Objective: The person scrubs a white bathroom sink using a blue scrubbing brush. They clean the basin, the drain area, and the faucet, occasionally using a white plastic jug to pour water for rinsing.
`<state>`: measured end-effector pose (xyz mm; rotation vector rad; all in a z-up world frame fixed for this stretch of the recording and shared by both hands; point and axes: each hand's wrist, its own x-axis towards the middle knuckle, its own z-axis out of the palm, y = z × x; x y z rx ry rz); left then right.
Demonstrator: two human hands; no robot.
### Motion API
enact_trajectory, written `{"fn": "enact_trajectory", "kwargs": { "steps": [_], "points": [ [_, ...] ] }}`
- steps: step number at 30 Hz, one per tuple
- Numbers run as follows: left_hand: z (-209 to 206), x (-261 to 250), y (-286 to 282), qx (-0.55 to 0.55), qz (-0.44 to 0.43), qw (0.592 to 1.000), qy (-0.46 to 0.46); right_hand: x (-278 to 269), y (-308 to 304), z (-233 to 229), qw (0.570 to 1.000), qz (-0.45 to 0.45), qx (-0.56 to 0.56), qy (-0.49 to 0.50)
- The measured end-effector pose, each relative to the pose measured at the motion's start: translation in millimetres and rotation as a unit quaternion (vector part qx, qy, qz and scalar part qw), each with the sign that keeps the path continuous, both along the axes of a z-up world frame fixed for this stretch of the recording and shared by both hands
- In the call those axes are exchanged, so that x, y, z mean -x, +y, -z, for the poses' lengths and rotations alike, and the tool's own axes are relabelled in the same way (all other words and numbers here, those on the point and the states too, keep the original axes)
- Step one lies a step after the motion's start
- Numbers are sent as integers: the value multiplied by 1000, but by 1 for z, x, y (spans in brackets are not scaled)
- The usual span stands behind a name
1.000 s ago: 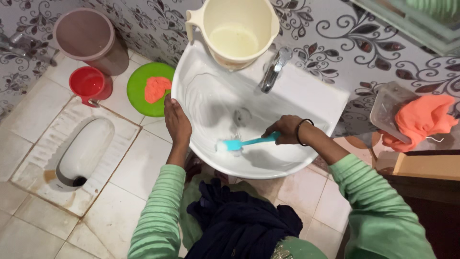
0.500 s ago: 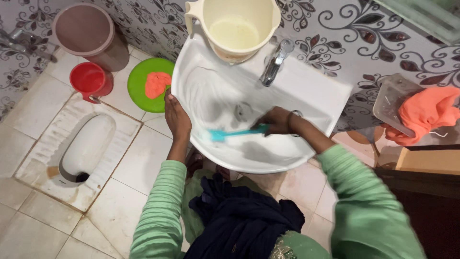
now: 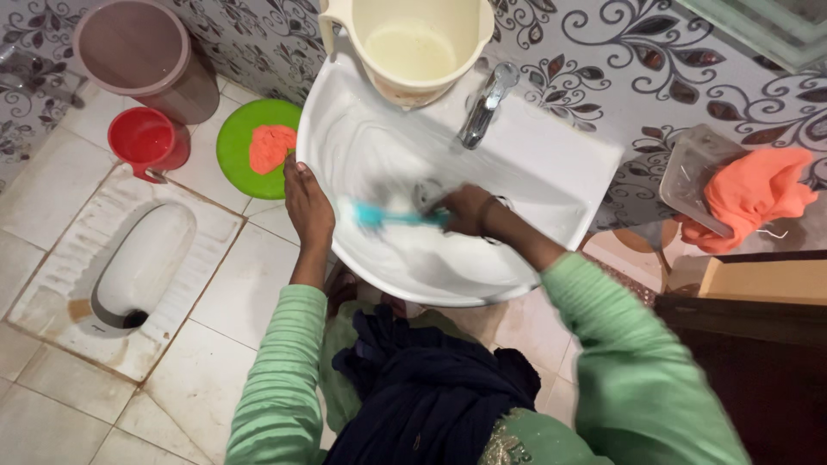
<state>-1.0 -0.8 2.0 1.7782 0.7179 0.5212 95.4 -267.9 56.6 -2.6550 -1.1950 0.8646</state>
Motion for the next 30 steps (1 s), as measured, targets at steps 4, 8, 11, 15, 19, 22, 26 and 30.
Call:
{"fn": "enact_trajectory", "kwargs": {
  "steps": [4,8,11,15,19,22,26,30],
  "points": [
    [1,-1,2,11,2,1000,5,6,-62,-61,965,-11,255,64],
    [4,-5,3,4,-6,1000,19,1,-22,-27,974,-12,212,-81],
    [10,-5,3,-13,-5,1000,14,-6,32,20,972,100,6,-212],
    [13,-4,3,-28,-4,999,15,-3,26,18,983,113,30,-139],
    [7,-3,3,-3,-3,999,36,23,-39,-44,979,-56,198,-7],
    [3,-5,2,10,-5,999,38,30,-65,-75,950,-60,306,-6],
    [6,-4,2,-5,-4,1000,23,23,-28,-22,968,-13,176,-179],
    [12,-4,5,-18,-5,1000,23,-1,-2,0,971,58,142,-182]
  ]
}}
